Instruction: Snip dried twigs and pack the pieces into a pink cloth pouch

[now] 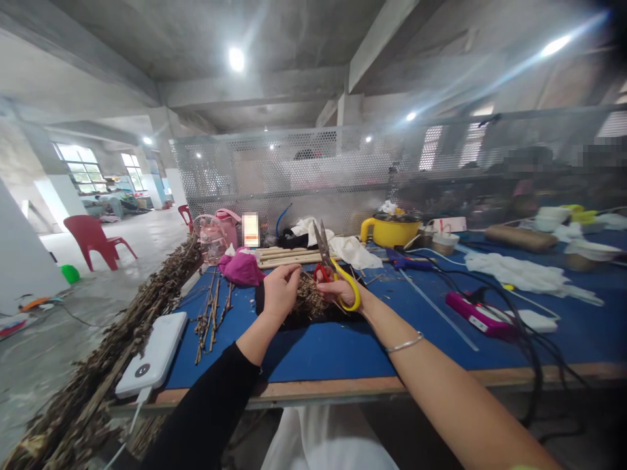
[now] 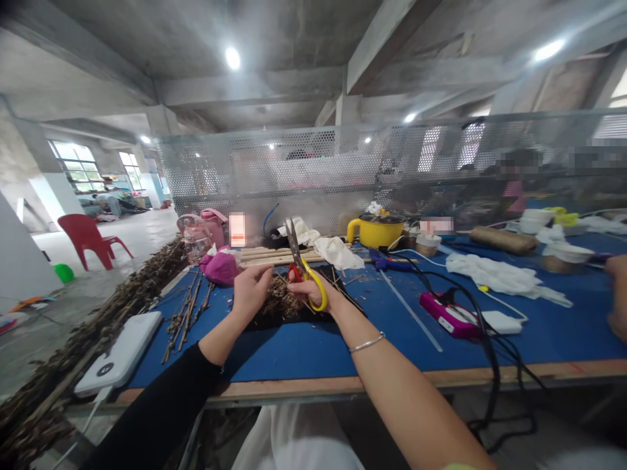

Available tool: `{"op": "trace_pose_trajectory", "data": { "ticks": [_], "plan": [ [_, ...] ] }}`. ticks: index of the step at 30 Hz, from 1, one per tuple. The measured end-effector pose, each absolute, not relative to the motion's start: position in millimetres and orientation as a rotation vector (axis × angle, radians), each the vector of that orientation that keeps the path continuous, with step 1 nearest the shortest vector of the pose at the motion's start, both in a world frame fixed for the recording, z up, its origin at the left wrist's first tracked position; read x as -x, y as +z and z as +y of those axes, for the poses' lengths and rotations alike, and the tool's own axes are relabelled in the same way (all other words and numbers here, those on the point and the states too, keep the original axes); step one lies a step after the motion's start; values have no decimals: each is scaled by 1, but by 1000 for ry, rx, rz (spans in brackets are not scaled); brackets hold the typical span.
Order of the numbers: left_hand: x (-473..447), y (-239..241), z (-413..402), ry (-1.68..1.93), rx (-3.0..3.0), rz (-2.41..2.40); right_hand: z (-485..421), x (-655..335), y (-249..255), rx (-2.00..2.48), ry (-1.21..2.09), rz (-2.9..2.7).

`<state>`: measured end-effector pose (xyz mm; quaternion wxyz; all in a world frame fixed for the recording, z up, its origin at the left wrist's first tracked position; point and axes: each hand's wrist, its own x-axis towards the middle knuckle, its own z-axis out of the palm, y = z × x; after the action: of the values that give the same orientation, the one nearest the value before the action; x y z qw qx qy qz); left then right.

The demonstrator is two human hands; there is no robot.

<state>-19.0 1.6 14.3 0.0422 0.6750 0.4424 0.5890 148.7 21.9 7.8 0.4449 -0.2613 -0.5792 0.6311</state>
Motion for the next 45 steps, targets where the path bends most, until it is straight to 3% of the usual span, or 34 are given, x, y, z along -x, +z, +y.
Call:
{"op": "trace_pose_trajectory", "data": {
  "ticks": [7, 18, 26, 32, 35, 41, 45],
  "plan": [
    [17, 14, 8, 1760, -1681, 1378, 22, -143, 11, 694, 1463, -1355],
    [2, 12, -1, 1392, -1119, 916, 39, -147, 1, 742, 1060, -1463],
    [27, 18, 10, 1556, -793, 836, 57, -197, 3, 1651, 182, -1809],
    [30, 16, 13, 1574, -843, 894, 53, -190, -3, 1728, 96, -1853],
    [28, 16, 12, 1633, -937, 940, 54, -182, -2, 1597, 223, -1763],
    [20, 10, 11, 1668, -1113, 985, 38, -158, 1, 1011, 1102, -1498],
    [15, 7, 7, 1560, -1223, 980, 32, -151, 4, 846, 1295, -1297]
  ]
}}
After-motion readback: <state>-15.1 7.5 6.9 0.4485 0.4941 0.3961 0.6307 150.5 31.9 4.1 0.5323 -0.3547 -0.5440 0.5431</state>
